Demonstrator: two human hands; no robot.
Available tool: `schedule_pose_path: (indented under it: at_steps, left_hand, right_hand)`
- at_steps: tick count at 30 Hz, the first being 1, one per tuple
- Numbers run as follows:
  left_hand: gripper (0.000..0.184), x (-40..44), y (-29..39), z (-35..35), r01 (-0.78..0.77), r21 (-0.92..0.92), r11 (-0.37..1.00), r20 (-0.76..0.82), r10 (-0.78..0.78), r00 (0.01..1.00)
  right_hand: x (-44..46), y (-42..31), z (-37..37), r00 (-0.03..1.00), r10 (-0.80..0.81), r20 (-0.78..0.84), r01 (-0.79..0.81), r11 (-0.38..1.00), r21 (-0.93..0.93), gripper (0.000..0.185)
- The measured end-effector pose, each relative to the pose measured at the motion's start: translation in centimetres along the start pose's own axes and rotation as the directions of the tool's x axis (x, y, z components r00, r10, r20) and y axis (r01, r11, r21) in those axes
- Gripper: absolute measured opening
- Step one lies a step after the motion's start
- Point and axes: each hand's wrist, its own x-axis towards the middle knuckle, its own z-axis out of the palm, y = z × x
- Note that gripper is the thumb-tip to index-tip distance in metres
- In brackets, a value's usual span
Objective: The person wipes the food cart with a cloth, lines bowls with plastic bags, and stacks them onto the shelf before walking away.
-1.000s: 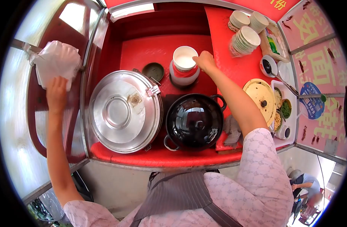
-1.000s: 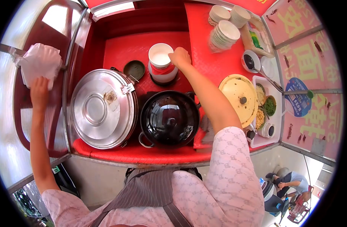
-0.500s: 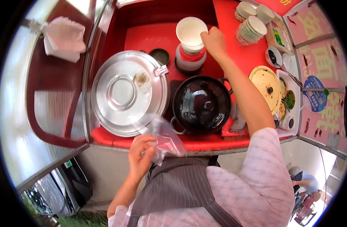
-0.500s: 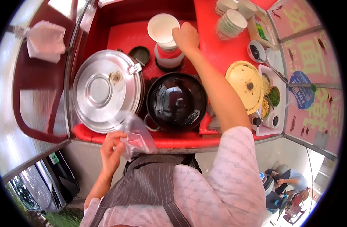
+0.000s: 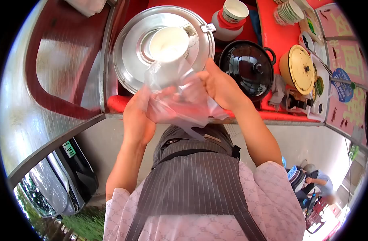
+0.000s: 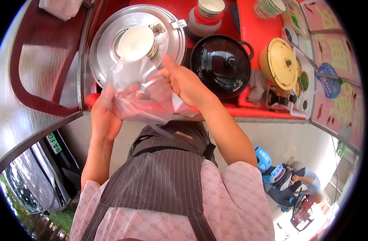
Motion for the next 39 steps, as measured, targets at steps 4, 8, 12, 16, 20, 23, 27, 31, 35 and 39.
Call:
schedule_pose_path:
  at_steps: [4,8,12,16,20,23,27,31,35,39]
  left_hand:
    - [0.037,-0.6,0.6,-2.5,0.005,0.029,1.0,0.081,-0.008,0.997]
    - [0.057,0.5,-1.7,-5.9,0.073,-0.072,0.995,0.206,-0.056,0.977]
    - [0.073,1.0,-5.0,-6.1,0.097,0.138,0.986,0.471,-0.152,0.869]
    - [0.042,3.3,-10.0,-8.5,-0.364,0.834,0.415,0.415,-0.036,0.909]
    - [0.037,-0.6,-10.9,-3.3,-0.596,0.77,0.228,0.619,-0.036,0.785]
    - [0.033,-5.0,-10.7,0.8,-0.653,0.735,0.179,0.673,-0.08,0.735]
    - [0.045,-6.0,-14.3,-0.7,-0.473,0.794,0.383,0.537,-0.077,0.84]
    - [0.046,-7.3,-17.2,-1.7,-0.416,0.761,0.498,0.538,-0.126,0.834]
    - [0.045,-10.3,-18.1,-1.8,-0.525,0.675,0.518,0.652,-0.084,0.754]
    - [0.045,-12.2,-19.3,-1.9,-0.519,0.646,0.559,0.678,-0.109,0.727]
  right_hand:
    - [-3.6,4.7,0.7,0.967,-0.254,-0.012,0.22,0.862,-0.456,0.032]
    - [-5.5,10.8,1.3,0.818,-0.548,-0.174,0.374,0.737,-0.563,0.013]
    - [-8.1,15.1,1.0,0.492,-0.79,-0.366,0.382,0.573,-0.725,0.015]
    - [-11.6,18.1,1.9,0.289,-0.773,-0.565,0.245,0.63,-0.737,0.027]
    - [-14.3,22.1,2.7,0.167,-0.682,-0.712,0.288,0.724,-0.626,0.032]
    - [-17.0,23.7,4.7,0.311,-0.487,-0.816,0.488,0.819,-0.302,0.026]
    - [-18.1,28.0,4.3,0.232,-0.49,-0.84,0.549,0.779,-0.303,0.023]
    - [-18.0,32.2,2.0,0.0,-0.645,-0.764,0.424,0.692,-0.584,0.024]
    - [-21.4,33.6,4.3,-0.065,-0.718,-0.693,0.229,0.665,-0.711,0.026]
    - [-24.0,34.6,6.6,-0.145,-0.679,-0.72,0.284,0.668,-0.688,0.024]
